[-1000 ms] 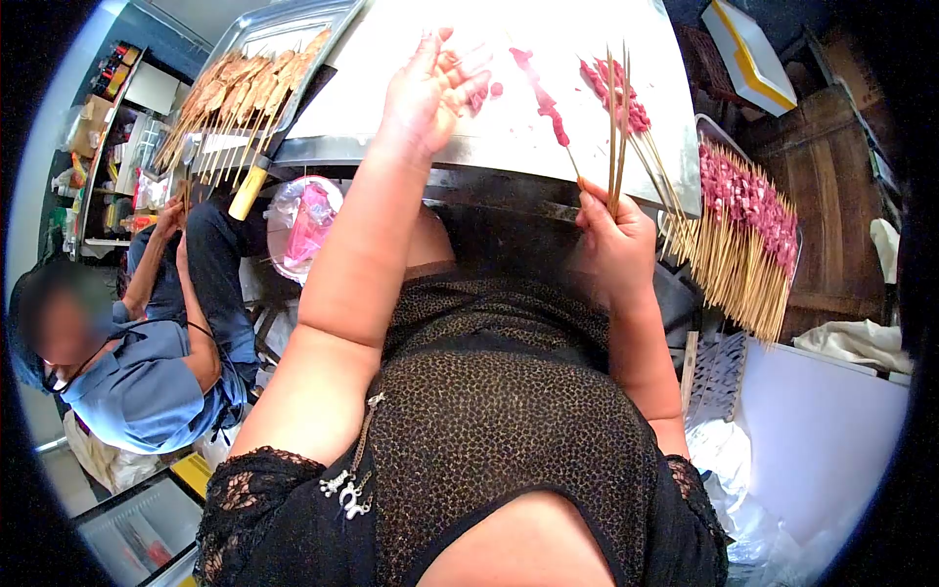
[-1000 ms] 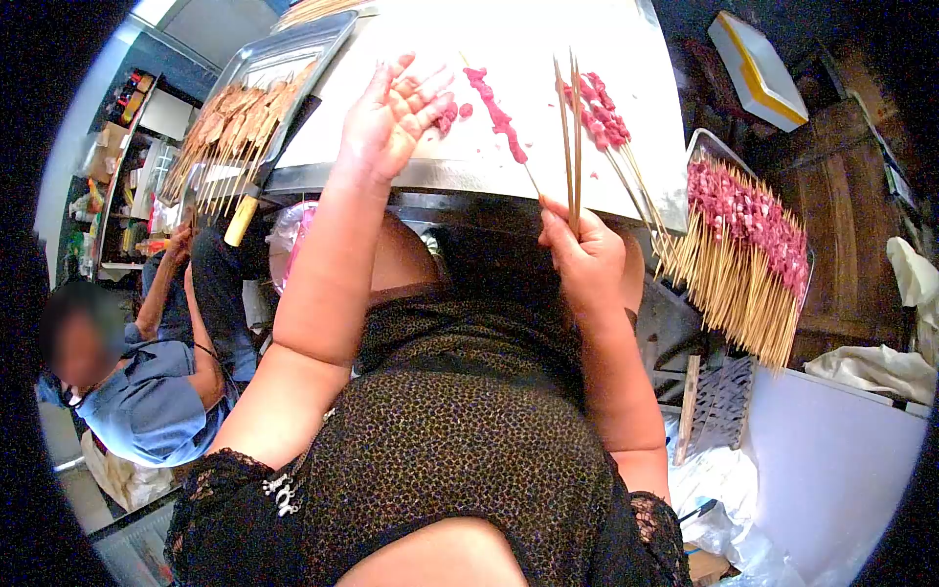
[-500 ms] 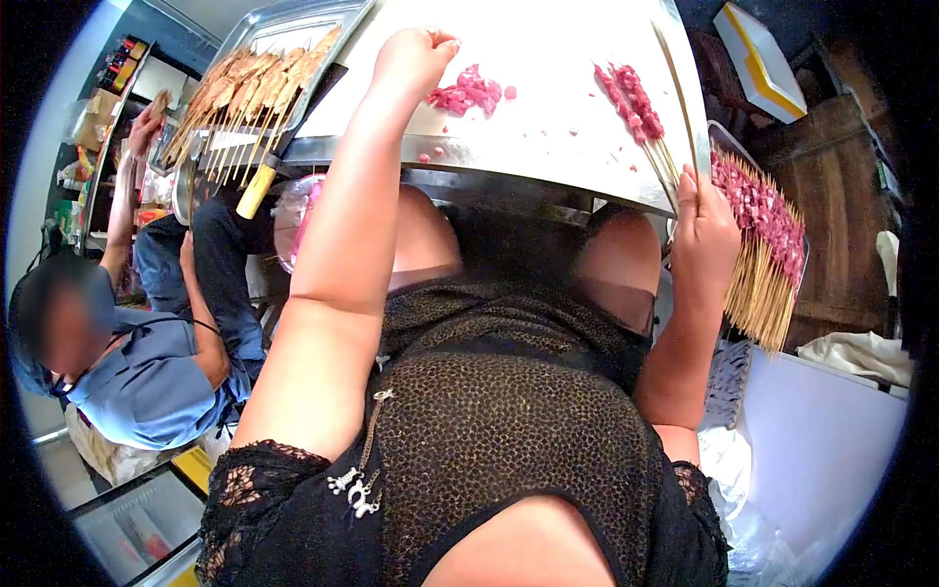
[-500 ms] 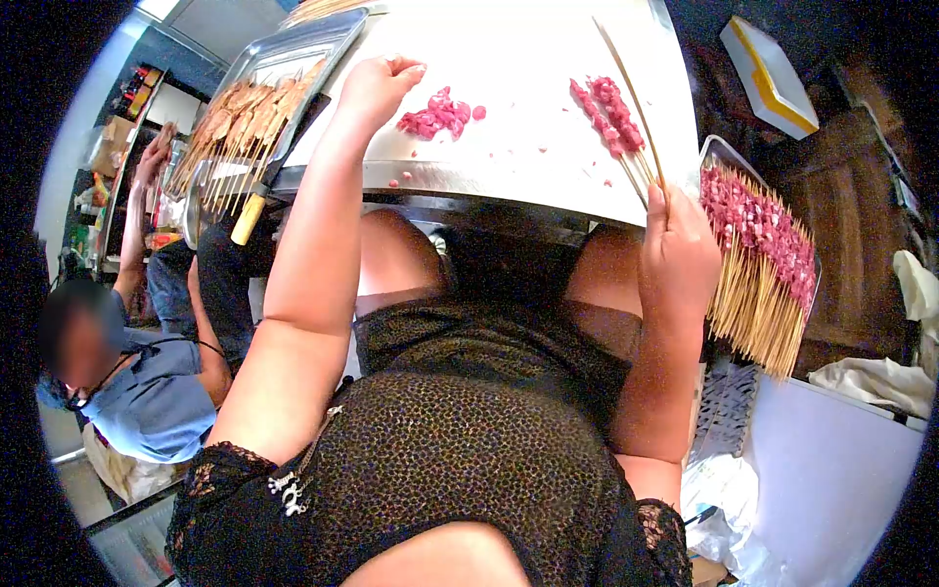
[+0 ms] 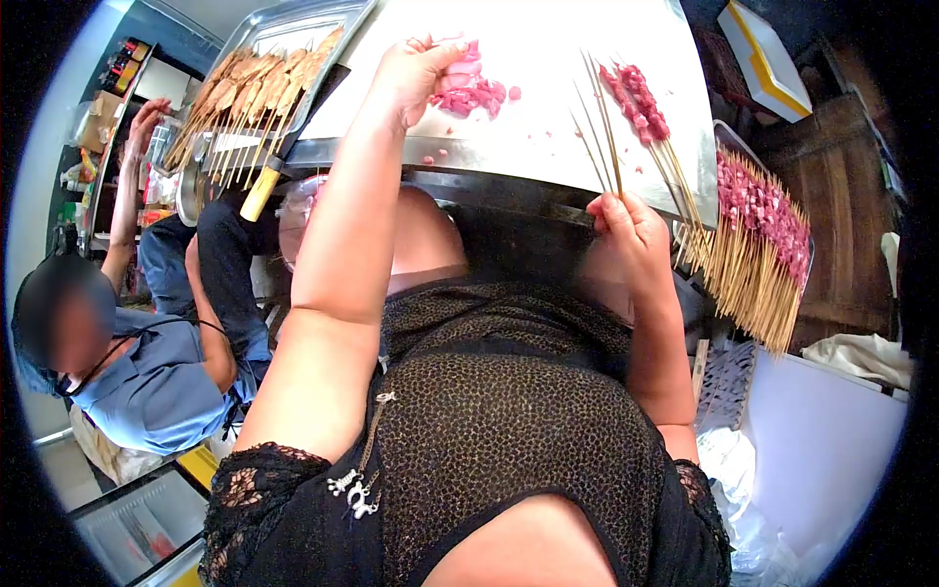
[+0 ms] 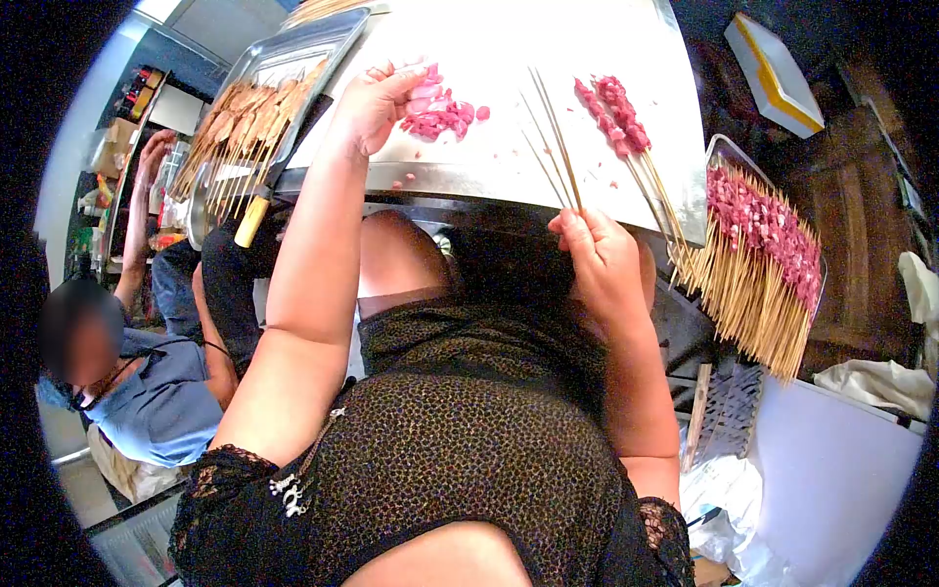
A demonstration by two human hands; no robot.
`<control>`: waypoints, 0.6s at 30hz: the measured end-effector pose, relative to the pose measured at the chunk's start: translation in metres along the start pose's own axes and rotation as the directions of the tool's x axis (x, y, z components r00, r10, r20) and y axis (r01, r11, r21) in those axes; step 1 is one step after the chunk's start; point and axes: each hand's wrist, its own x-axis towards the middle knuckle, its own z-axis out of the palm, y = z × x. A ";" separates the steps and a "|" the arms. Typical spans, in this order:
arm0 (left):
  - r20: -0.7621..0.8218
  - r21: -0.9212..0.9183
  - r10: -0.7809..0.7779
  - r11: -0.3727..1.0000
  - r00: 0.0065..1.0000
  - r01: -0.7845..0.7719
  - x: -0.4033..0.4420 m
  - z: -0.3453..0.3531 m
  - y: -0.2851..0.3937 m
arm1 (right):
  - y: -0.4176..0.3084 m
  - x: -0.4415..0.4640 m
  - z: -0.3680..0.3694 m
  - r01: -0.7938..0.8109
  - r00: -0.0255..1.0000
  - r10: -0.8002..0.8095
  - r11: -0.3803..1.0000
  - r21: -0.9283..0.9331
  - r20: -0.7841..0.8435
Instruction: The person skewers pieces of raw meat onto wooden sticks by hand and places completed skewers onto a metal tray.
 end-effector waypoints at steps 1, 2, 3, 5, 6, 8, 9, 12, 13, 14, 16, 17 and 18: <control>0.043 -0.249 -0.017 0.968 0.999 0.028 -0.002 0.003 -0.002 | 0.002 0.001 0.002 0.019 1.000 -0.019 1.000 -0.009 -0.012; 0.033 -0.260 -0.035 0.965 0.999 0.042 -0.003 0.005 -0.003 | 0.007 0.003 0.005 0.000 1.000 0.002 0.999 0.048 -0.026; 0.034 -0.261 -0.035 0.964 0.999 0.043 -0.005 0.009 -0.004 | 0.007 0.003 0.004 -0.001 1.000 0.002 0.999 0.048 -0.027; 0.038 -0.393 -0.076 0.916 0.996 0.085 -0.013 0.018 -0.001 | 0.002 0.002 0.004 0.050 0.998 -0.052 0.996 -0.071 -0.024; 0.041 -0.394 -0.076 0.915 0.996 0.086 -0.017 0.021 0.001 | 0.002 0.001 0.003 0.049 0.998 -0.051 0.996 -0.072 -0.026; 0.154 -0.426 -0.062 0.896 0.986 0.123 -0.024 0.026 0.004 | 0.002 0.000 0.003 0.085 0.995 -0.088 0.994 -0.066 -0.041; 0.155 -0.427 -0.061 0.896 0.986 0.123 -0.025 0.027 0.003 | 0.004 -0.001 0.004 0.086 0.995 -0.089 0.994 -0.067 -0.042; 0.192 -0.270 0.051 0.963 0.980 0.003 -0.026 0.030 -0.004 | 0.009 -0.002 0.007 -0.014 0.995 0.025 0.994 0.111 -0.098; 0.153 -0.226 0.075 0.973 0.985 -0.039 -0.028 0.032 -0.005 | 0.007 -0.002 0.006 -0.046 0.995 0.066 0.974 0.222 -0.080; 0.114 -0.180 0.100 0.981 0.988 -0.078 -0.029 0.034 -0.006 | 0.006 -0.003 0.006 -0.080 0.993 0.104 0.941 0.330 -0.058; 0.108 -0.127 0.066 0.991 0.992 -0.052 -0.031 0.038 -0.004 | 0.000 -0.003 0.008 -0.064 0.995 0.086 0.928 0.367 -0.045; 0.102 -0.073 0.032 0.997 0.994 -0.025 -0.032 0.041 -0.001 | -0.003 -0.004 0.008 -0.048 0.997 0.067 0.914 0.403 -0.032; 0.102 -0.073 0.031 0.997 0.994 -0.023 -0.035 0.043 0.001 | -0.005 -0.004 0.008 -0.049 0.997 0.068 0.914 0.403 -0.033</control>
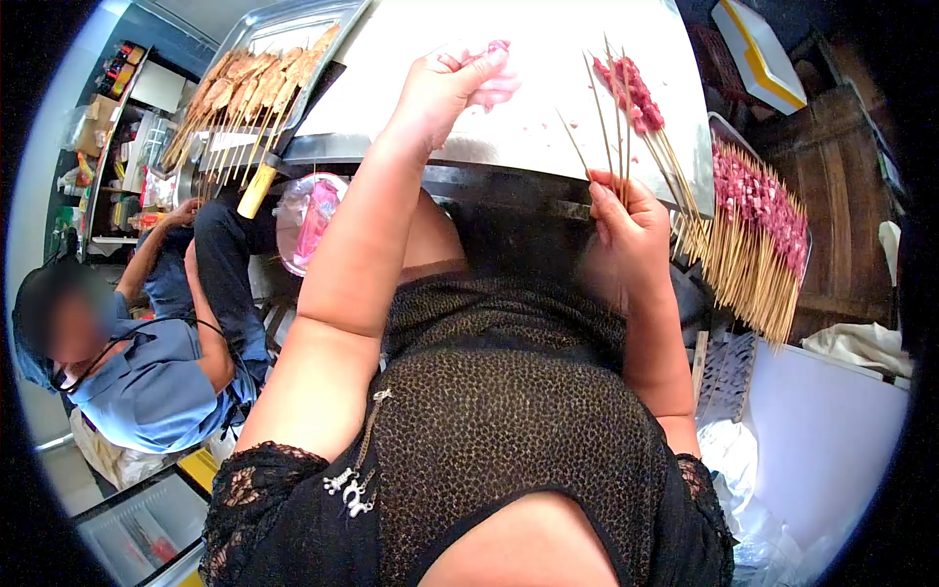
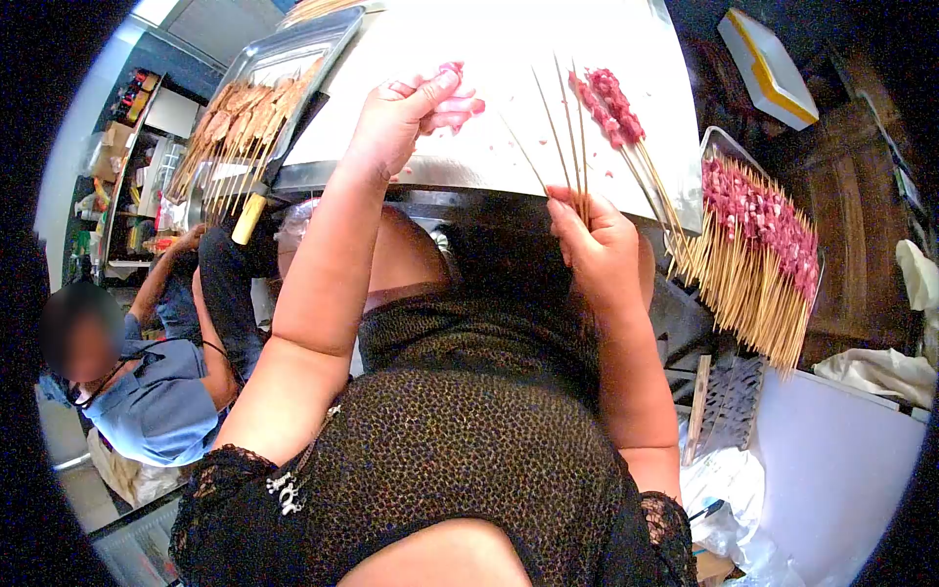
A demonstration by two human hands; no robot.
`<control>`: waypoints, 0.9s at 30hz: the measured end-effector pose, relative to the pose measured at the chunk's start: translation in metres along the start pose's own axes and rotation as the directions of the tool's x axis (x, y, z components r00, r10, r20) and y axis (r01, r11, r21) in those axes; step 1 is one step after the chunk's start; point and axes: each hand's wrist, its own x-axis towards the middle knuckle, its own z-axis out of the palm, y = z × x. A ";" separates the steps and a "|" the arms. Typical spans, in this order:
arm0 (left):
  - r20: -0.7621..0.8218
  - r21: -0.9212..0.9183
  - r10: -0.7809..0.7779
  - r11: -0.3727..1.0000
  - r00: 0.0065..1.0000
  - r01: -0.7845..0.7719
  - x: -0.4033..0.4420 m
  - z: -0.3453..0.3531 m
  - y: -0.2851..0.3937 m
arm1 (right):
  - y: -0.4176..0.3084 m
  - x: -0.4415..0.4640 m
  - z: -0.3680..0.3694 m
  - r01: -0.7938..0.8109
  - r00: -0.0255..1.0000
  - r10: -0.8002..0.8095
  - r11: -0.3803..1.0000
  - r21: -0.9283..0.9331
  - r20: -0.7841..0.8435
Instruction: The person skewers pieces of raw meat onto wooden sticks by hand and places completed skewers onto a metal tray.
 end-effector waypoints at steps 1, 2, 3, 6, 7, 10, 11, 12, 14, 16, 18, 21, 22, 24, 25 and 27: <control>-0.007 0.004 -0.016 1.000 1.000 0.016 -0.003 0.002 0.002 | -0.002 0.000 0.001 -0.021 1.000 0.021 1.000 -0.010 0.007; -0.015 0.008 -0.031 0.999 0.999 0.032 -0.004 0.003 0.003 | -0.003 0.000 0.002 -0.042 0.999 0.042 0.999 -0.020 0.013; -0.015 0.008 -0.031 0.999 0.999 0.031 -0.002 0.003 -0.002 | 0.000 0.001 0.003 -0.042 0.999 0.042 0.999 -0.019 0.013; -0.043 -0.170 0.015 0.985 0.999 -0.023 0.002 0.005 -0.016 | 0.008 0.002 0.007 0.073 0.997 -0.071 0.996 -0.049 0.043; -0.060 -0.229 -0.017 0.974 0.998 0.002 0.001 0.008 -0.015 | 0.007 0.000 0.007 0.044 0.998 -0.041 0.996 -0.081 0.039; -0.068 -0.356 -0.083 0.933 0.994 0.054 0.000 0.013 -0.017 | 0.008 -0.001 0.005 0.004 1.000 0.000 0.991 -0.131 0.029; -0.059 -0.423 -0.115 0.903 0.992 0.080 0.000 0.014 -0.016 | 0.009 -0.001 0.005 -0.007 1.000 0.011 0.989 -0.150 0.024; -0.057 -0.423 -0.115 0.903 0.992 0.081 -0.001 0.014 -0.015 | 0.010 -0.001 0.004 -0.008 1.000 0.011 0.989 -0.150 0.023; 0.104 -0.602 -0.170 0.773 0.980 0.198 -0.005 0.015 -0.008 | 0.012 -0.001 0.004 0.031 1.000 -0.031 0.977 -0.211 0.004; 0.096 -0.492 -0.114 0.858 0.989 0.147 -0.002 0.013 -0.012 | 0.013 0.000 0.003 0.046 0.999 -0.046 0.976 -0.215 0.003; 0.094 -0.371 -0.058 0.924 0.994 0.089 -0.001 0.011 -0.017 | 0.013 0.000 0.002 0.061 0.998 -0.061 0.974 -0.218 0.003; -0.034 -0.353 -0.069 0.934 0.997 0.053 -0.002 0.012 -0.017 | 0.011 -0.003 0.002 0.028 1.000 -0.024 0.960 -0.279 0.017; -0.019 -0.414 -0.090 0.907 0.996 0.074 -0.002 0.011 -0.016 | 0.009 -0.004 0.003 0.034 0.999 -0.032 0.965 -0.261 0.011; -0.002 -0.473 -0.109 0.876 0.994 0.095 -0.002 0.011 -0.015 | 0.008 -0.005 0.003 0.040 0.999 -0.040 0.969 -0.242 0.005; 0.006 -0.501 -0.115 0.859 0.993 0.102 -0.002 0.012 -0.015 | 0.009 -0.004 0.003 0.058 0.998 -0.059 0.970 -0.237 0.003; 0.016 -0.528 -0.119 0.842 0.993 0.109 -0.002 0.015 -0.015 | 0.011 -0.003 0.003 0.077 0.997 -0.079 0.970 -0.231 0.001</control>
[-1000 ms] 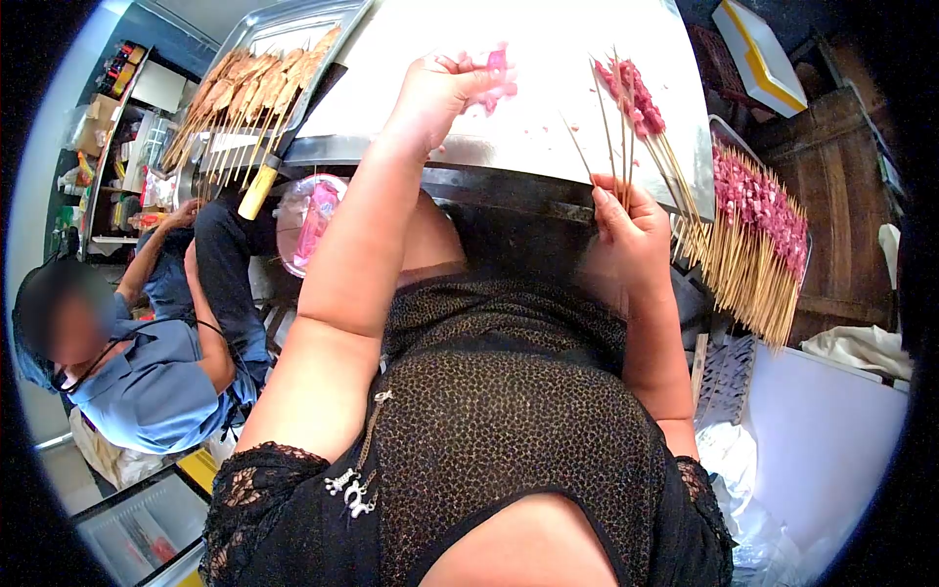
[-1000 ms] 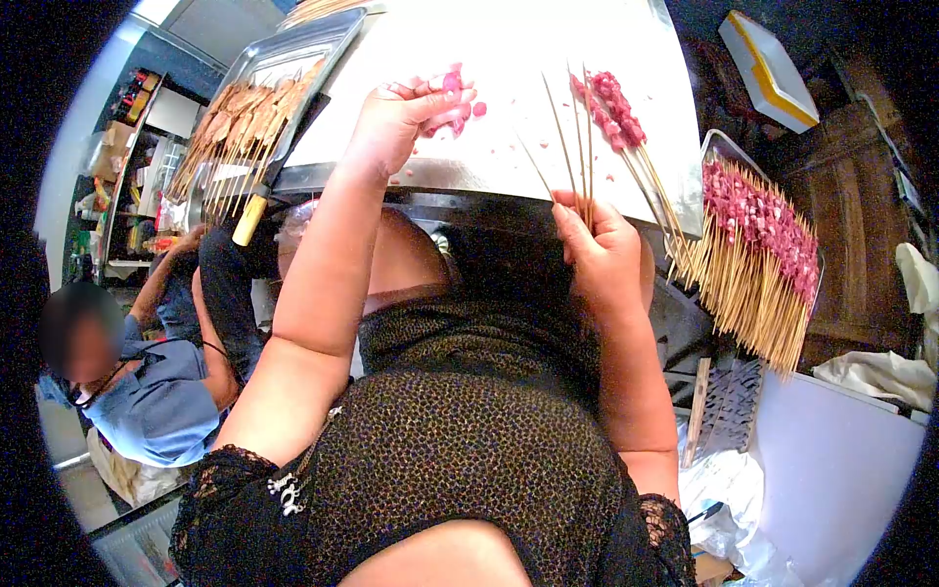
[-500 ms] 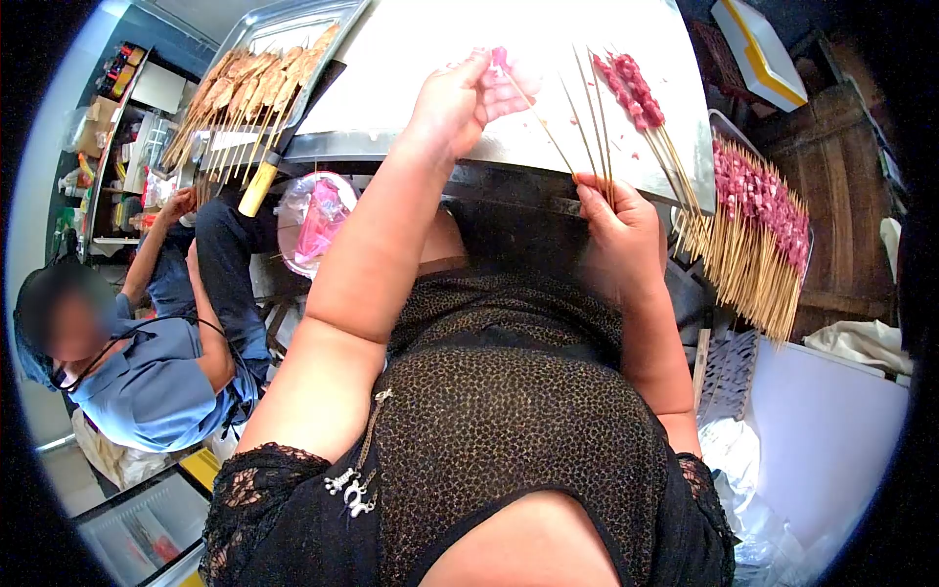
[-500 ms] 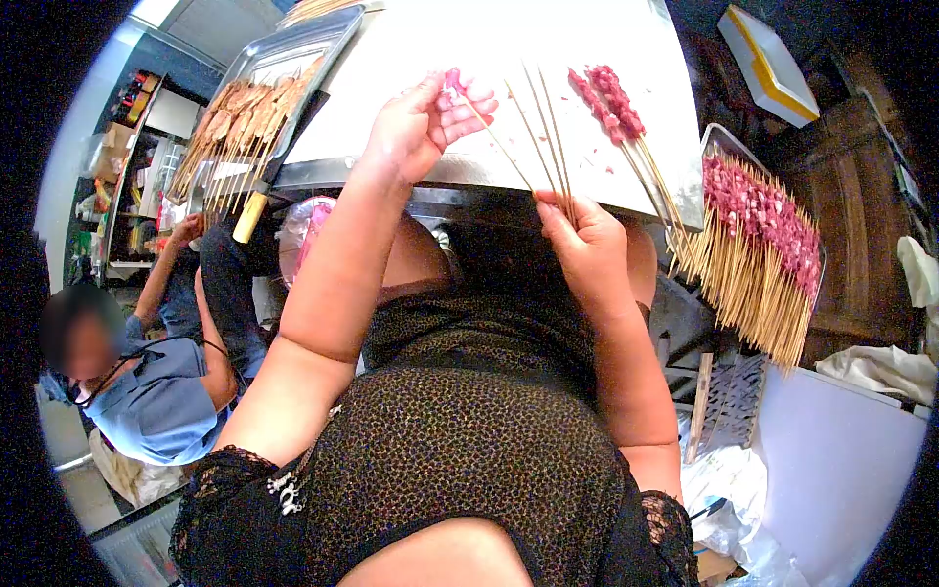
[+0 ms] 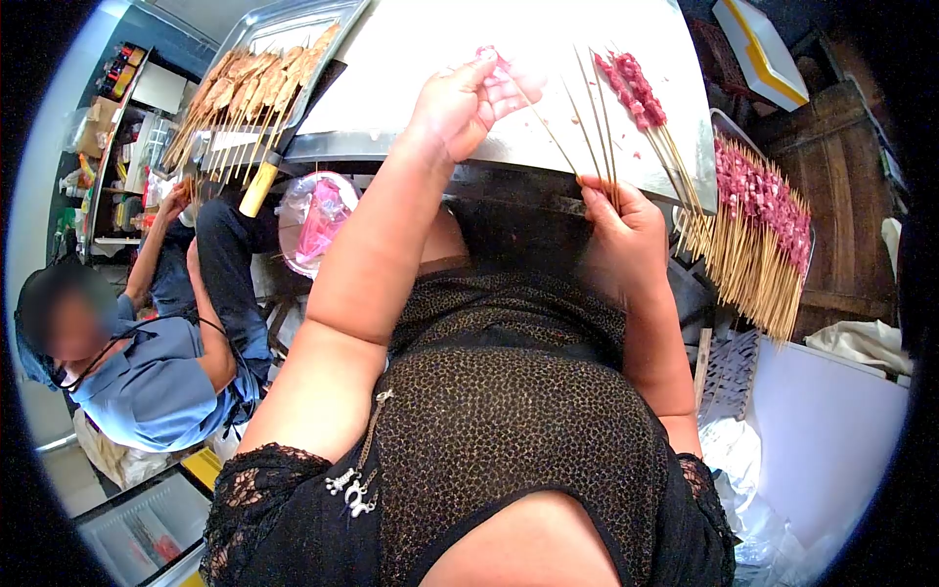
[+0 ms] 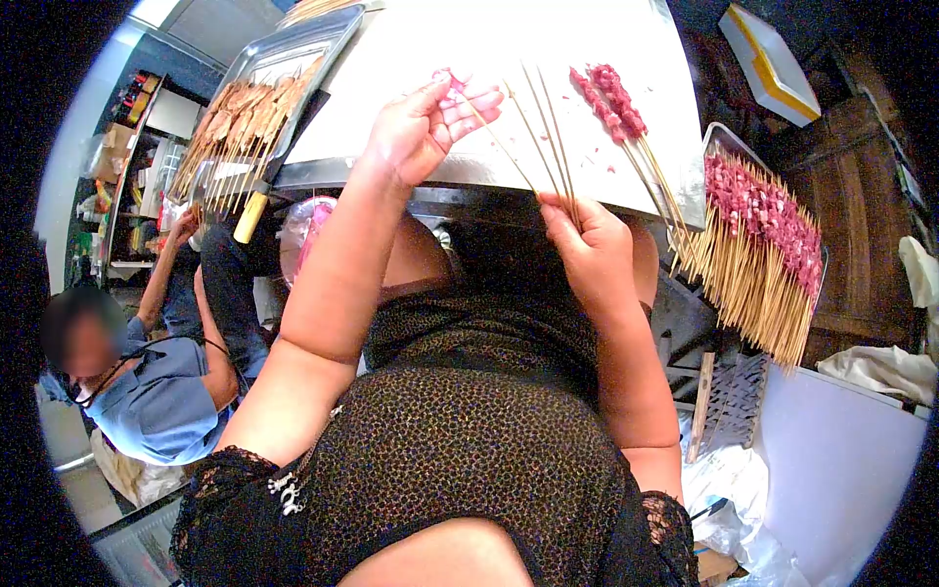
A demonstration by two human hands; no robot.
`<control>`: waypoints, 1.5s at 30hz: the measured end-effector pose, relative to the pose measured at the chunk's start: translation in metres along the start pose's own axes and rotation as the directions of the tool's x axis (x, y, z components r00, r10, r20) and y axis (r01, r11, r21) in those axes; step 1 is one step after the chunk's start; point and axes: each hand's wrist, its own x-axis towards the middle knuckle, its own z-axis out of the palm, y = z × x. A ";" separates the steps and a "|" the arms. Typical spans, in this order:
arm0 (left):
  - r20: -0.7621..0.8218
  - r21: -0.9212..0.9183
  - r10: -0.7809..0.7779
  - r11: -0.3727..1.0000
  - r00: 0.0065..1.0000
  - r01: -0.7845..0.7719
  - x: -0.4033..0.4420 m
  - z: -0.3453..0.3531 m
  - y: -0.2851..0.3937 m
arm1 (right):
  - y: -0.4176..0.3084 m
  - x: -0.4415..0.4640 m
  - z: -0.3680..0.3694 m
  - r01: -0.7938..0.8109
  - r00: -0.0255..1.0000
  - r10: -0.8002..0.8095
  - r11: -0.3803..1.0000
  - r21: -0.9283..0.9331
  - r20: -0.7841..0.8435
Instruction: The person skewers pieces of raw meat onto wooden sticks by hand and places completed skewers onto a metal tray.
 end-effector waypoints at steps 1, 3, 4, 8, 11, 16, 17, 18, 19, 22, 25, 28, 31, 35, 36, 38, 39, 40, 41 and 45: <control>0.025 -0.017 -0.002 1.000 1.000 0.002 -0.001 0.002 -0.001 | 0.001 0.000 0.000 -0.005 1.000 0.005 1.000 0.002 0.006; 0.049 -0.033 -0.003 0.999 0.999 0.004 -0.002 0.004 -0.001 | 0.002 0.000 -0.001 -0.010 1.000 0.010 1.000 0.003 0.012; 0.036 -0.021 0.017 1.000 0.999 -0.017 -0.003 0.004 -0.002 | 0.004 0.000 -0.002 0.003 1.000 -0.003 0.999 -0.043 0.000; 0.001 0.042 0.055 0.998 0.998 -0.055 -0.006 0.006 -0.001 | 0.004 0.000 -0.004 0.020 1.000 -0.022 0.993 -0.120 -0.016; 0.009 0.046 0.064 0.997 0.998 -0.064 -0.007 0.008 -0.004 | 0.004 0.002 -0.006 0.024 1.000 -0.024 0.987 -0.162 0.006; 0.034 -0.027 0.047 0.999 0.998 -0.046 -0.007 0.009 -0.005 | -0.003 -0.001 0.003 0.013 0.999 -0.017 0.991 -0.130 -0.034; 0.021 -0.058 0.044 0.997 0.999 -0.043 -0.007 0.009 -0.006 | -0.004 -0.002 0.004 -0.007 0.999 0.000 0.989 -0.151 -0.046; 0.021 -0.058 0.044 0.997 0.999 -0.043 -0.007 0.010 -0.007 | -0.001 -0.001 0.005 -0.007 0.999 0.000 0.989 -0.150 -0.046; 0.012 -0.097 0.045 0.994 0.999 -0.043 -0.007 0.012 -0.008 | 0.003 0.000 0.007 0.020 0.998 -0.027 0.992 -0.124 -0.056; -0.012 -0.125 0.043 0.991 0.999 -0.044 -0.008 0.016 -0.010 | 0.003 0.002 0.009 0.071 0.995 -0.079 0.989 -0.130 -0.061; -0.030 -0.112 0.068 0.991 0.997 -0.071 -0.012 0.021 -0.012 | 0.002 0.003 0.010 0.108 0.991 -0.120 0.980 -0.170 -0.061; -0.034 -0.076 0.091 0.993 0.995 -0.094 -0.017 0.027 -0.015 | 0.006 0.004 0.014 0.110 0.990 -0.122 0.981 -0.159 -0.070; -0.014 -0.049 0.078 0.996 0.997 -0.079 -0.019 0.027 -0.026 | 0.005 0.008 0.019 0.094 0.992 -0.105 0.986 -0.135 -0.075; 0.025 -0.022 0.014 1.000 1.000 -0.014 -0.026 0.027 -0.043 | 0.003 0.011 0.021 0.040 0.996 -0.038 0.999 0.031 -0.075; 0.001 -0.005 -0.025 1.000 1.000 0.025 -0.028 0.029 -0.047 | 0.003 0.011 0.020 0.039 0.997 -0.036 0.999 0.030 -0.072; 0.054 0.034 -0.093 0.995 0.994 0.091 -0.030 0.031 -0.056 | 0.005 0.014 0.017 0.021 0.998 -0.011 0.986 0.167 -0.061; 0.128 0.090 -0.137 0.988 0.982 0.126 -0.030 0.028 -0.055 | 0.006 0.014 0.015 0.024 0.997 -0.014 0.990 0.141 -0.074; 0.200 0.148 -0.185 0.976 0.962 0.157 -0.031 0.025 -0.053 | 0.006 0.014 0.013 0.026 0.997 -0.016 0.990 0.140 -0.071; 0.221 0.387 -0.200 0.916 0.955 0.103 -0.027 0.021 -0.046 | 0.006 0.013 0.009 -0.006 0.996 0.021 0.983 0.182 -0.083; 0.094 0.901 0.120 0.412 0.988 -0.135 0.008 -0.024 -0.005 | 0.003 0.008 -0.002 -0.066 0.988 0.094 0.974 0.217 -0.119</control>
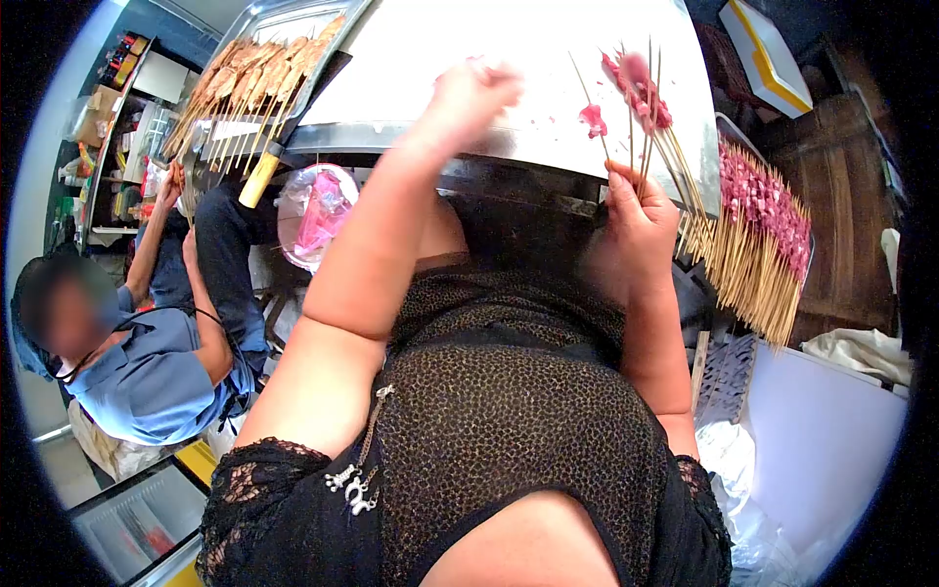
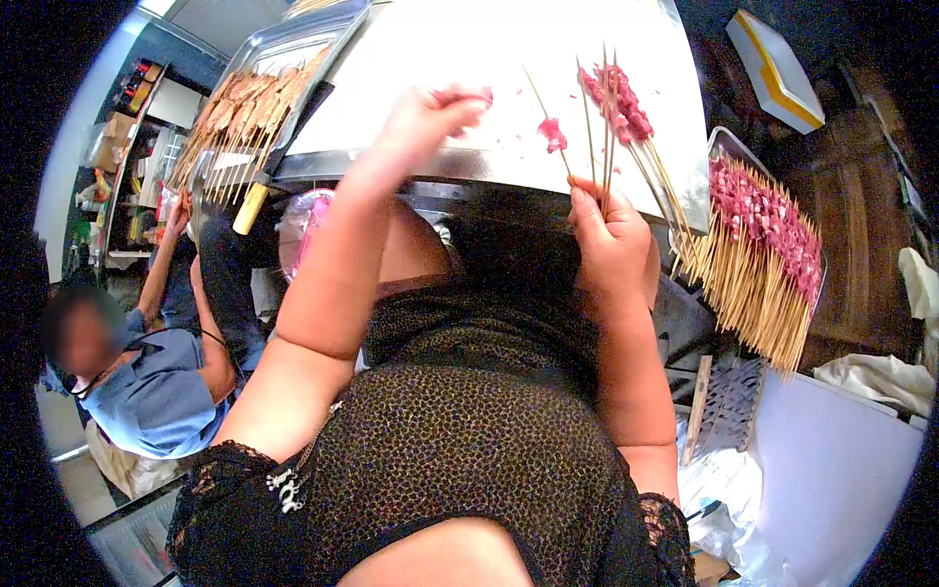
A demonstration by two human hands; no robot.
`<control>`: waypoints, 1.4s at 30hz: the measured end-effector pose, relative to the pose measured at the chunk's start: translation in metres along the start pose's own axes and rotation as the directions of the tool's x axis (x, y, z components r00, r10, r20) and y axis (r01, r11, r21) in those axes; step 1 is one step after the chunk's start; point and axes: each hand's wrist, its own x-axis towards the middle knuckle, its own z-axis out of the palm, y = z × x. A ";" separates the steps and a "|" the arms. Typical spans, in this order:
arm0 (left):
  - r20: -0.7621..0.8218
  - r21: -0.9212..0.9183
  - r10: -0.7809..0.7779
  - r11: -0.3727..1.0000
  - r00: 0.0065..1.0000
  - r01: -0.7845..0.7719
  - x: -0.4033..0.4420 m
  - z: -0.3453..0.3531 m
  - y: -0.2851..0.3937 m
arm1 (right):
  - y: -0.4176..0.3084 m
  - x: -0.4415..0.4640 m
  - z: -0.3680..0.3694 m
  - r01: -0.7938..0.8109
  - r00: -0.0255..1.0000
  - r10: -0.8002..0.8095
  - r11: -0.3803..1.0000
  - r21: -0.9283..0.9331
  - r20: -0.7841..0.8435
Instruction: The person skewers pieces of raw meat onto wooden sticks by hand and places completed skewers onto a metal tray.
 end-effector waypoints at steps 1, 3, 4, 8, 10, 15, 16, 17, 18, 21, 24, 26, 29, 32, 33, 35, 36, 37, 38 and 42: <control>0.041 -0.118 0.070 0.991 0.997 -0.065 0.003 -0.018 0.003 | -0.001 0.000 -0.001 -0.012 1.000 0.012 1.000 -0.002 -0.013; -0.055 0.503 0.060 0.864 0.997 -0.025 0.006 -0.034 0.011 | 0.003 0.002 -0.002 0.001 1.000 -0.001 1.000 0.013 -0.013; -0.055 0.505 0.063 0.863 0.997 -0.026 0.007 -0.034 0.009 | 0.006 0.003 -0.001 0.021 1.000 -0.022 0.999 0.032 0.010; -0.028 0.673 0.173 0.732 0.984 -0.110 0.010 -0.036 0.002 | 0.006 0.000 0.003 0.005 1.000 -0.006 0.999 0.033 0.031; -0.051 0.563 0.049 0.826 0.998 -0.012 0.012 -0.040 0.001 | 0.005 0.000 0.001 -0.002 1.000 0.002 1.000 0.007 0.025; -0.094 -0.545 -0.167 0.834 0.982 0.090 0.010 -0.046 -0.006 | 0.006 0.000 0.005 0.024 0.997 -0.021 0.999 -0.047 0.075; -0.053 -0.624 -0.124 0.779 0.991 0.065 0.008 -0.045 -0.002 | 0.004 -0.001 0.009 0.024 0.997 -0.021 0.999 -0.046 0.079; -0.055 -0.623 -0.125 0.779 0.991 0.064 0.006 -0.043 0.000 | 0.002 -0.003 0.013 0.020 0.994 -0.013 0.998 -0.066 0.108; -0.042 -0.686 -0.152 0.723 0.987 0.082 0.004 -0.039 0.002 | 0.000 -0.004 0.016 0.016 0.991 -0.005 0.996 -0.088 0.135; 0.027 -0.800 -0.152 0.590 0.988 0.113 0.002 -0.030 0.004 | 0.002 -0.004 0.022 0.027 0.986 -0.007 0.992 -0.120 0.165; 0.057 -0.857 -0.134 0.503 0.989 0.117 -0.005 -0.022 0.012 | 0.009 -0.002 0.022 0.046 0.985 -0.016 0.983 -0.176 0.172; 0.037 -0.866 -0.146 0.490 0.989 0.105 -0.006 -0.018 0.014 | 0.010 -0.002 0.021 0.072 0.984 -0.038 0.978 -0.194 0.176; 0.006 -0.837 -0.155 0.540 0.988 0.089 -0.006 -0.016 0.014 | 0.009 -0.004 0.021 0.065 0.985 -0.024 0.969 -0.239 0.170; -0.027 -0.873 -0.191 0.483 0.981 0.070 -0.006 -0.015 0.017 | 0.009 -0.005 0.020 0.055 0.987 -0.018 0.973 -0.225 0.161; -0.031 -0.877 -0.189 0.476 0.982 0.064 -0.006 -0.013 0.014 | 0.010 -0.005 0.020 0.052 0.987 -0.018 0.975 -0.216 0.157; -0.034 -0.881 -0.187 0.470 0.982 0.058 -0.006 -0.012 0.014 | 0.011 -0.004 0.019 0.050 0.988 -0.018 0.977 -0.207 0.152; -0.025 -0.880 -0.180 0.471 0.983 0.064 -0.007 -0.011 0.014 | 0.010 -0.004 0.018 0.078 0.988 -0.043 0.968 -0.239 0.148; -0.016 -0.879 -0.174 0.472 0.985 0.069 -0.008 -0.011 0.015 | 0.010 -0.004 0.017 0.107 0.987 -0.069 0.957 -0.271 0.145; -0.016 -0.879 -0.174 0.472 0.985 0.069 -0.009 -0.010 0.016 | 0.010 -0.003 0.016 0.106 0.987 -0.069 0.957 -0.270 0.145; -0.041 -0.875 -0.175 0.482 0.984 0.049 -0.012 -0.002 0.018 | 0.014 -0.003 0.015 0.173 0.980 -0.135 0.940 -0.293 0.143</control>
